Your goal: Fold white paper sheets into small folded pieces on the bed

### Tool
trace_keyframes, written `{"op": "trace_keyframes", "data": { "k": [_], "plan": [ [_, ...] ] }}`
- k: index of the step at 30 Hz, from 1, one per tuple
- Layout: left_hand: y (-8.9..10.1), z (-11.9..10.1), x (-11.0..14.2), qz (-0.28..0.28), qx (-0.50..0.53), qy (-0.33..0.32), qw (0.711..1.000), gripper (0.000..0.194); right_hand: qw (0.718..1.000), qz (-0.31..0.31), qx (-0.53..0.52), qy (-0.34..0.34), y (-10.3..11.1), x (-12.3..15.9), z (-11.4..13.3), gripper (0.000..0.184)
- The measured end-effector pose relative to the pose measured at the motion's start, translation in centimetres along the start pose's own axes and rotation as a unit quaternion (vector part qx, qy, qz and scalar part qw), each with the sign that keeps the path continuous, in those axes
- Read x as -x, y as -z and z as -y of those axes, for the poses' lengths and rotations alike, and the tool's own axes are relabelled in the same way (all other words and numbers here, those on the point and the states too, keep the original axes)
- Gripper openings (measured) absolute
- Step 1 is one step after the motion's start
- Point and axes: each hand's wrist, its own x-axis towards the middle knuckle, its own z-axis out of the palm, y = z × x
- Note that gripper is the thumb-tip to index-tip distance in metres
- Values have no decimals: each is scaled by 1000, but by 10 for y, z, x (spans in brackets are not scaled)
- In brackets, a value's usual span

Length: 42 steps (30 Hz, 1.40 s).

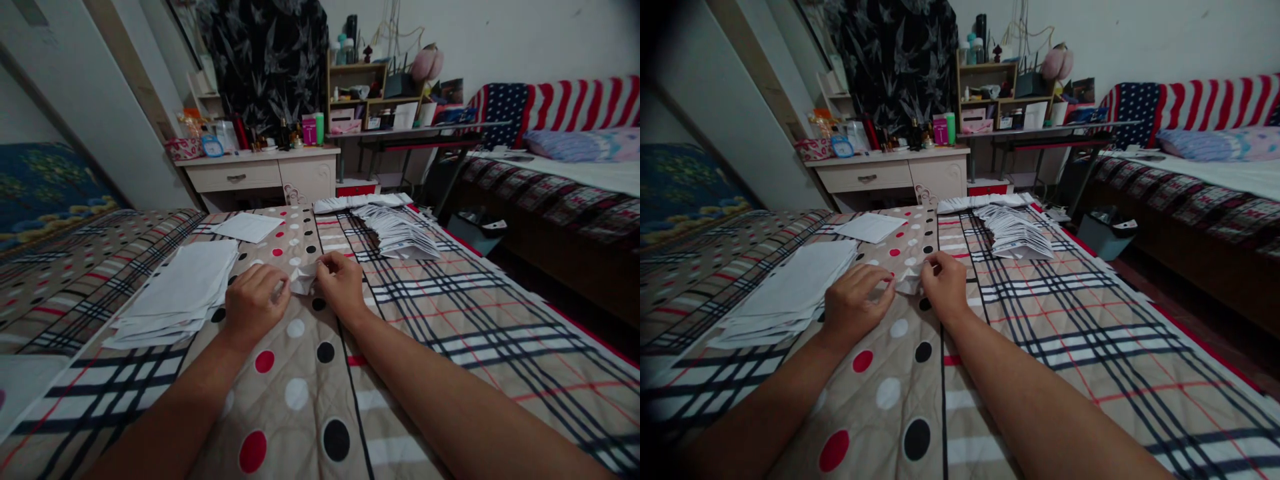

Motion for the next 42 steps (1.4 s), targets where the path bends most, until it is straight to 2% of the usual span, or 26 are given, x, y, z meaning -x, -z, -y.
{"op": "trace_keyframes", "data": {
  "k": [3, 5, 8, 12, 15, 18, 21, 26, 29, 31, 32, 35, 36, 37, 39, 41, 42],
  "plan": [
    [-1, 2, -1, 54, -51, 19, 997, 6, 997, -7, -34, -63, 0, -6, -11, 10],
    [-1, 1, -1, 83, -74, 35, 993, 6, 996, -8, -37, -80, 0, -9, -18, 11],
    [-1, -2, -2, 113, -75, 39, 990, 6, 998, -5, -9, -67, 1, -11, -25, 20],
    [-4, -2, 1, 142, -31, 14, 989, 11, 998, 35, 35, -39, 3, -10, -26, 31],
    [-10, 4, 5, 131, 12, 30, 991, 8, 993, 68, 90, -41, 8, -10, -22, 32],
    [-16, 11, 8, 115, 65, 93, 987, 16, 980, 92, 165, -54, 12, -11, -15, 28],
    [-20, 15, 8, 102, 96, 136, 981, 21, 973, 130, 182, -55, 15, -12, -8, 25],
    [-21, 18, 8, 74, 136, 107, 982, 14, 965, 204, 155, 52, 13, -9, -6, 29],
    [-21, 18, 9, 71, 160, 81, 981, 12, 959, 205, 174, 92, 12, -8, -10, 34],
    [-20, 16, 9, 67, 167, 74, 981, 7, 959, 199, 176, 96, 12, -8, -12, 26],
    [-19, 15, 9, 62, 161, 73, 982, 9, 960, 195, 175, 96, 12, -8, -13, 21],
    [-14, 9, 6, 64, 107, 63, 990, 45, 960, 194, 177, 102, 11, -7, -11, 15],
    [-13, 7, 5, 72, 85, 52, 992, 51, 958, 199, 176, 107, 10, -7, -10, 15],
    [-13, 5, 4, 83, 66, 37, 994, 51, 956, 207, 174, 113, 10, -6, -8, 13],
    [-13, 3, 2, 105, 47, 17, 993, 33, 953, 221, 169, 122, 9, -4, -5, 10],
    [-15, 4, 3, 115, 49, 28, 992, 13, 952, 233, 161, 115, 9, -3, -4, 7],
    [-16, 6, 3, 117, 54, 45, 991, 9, 953, 240, 156, 103, 9, -2, -4, 6]
  ]
}}
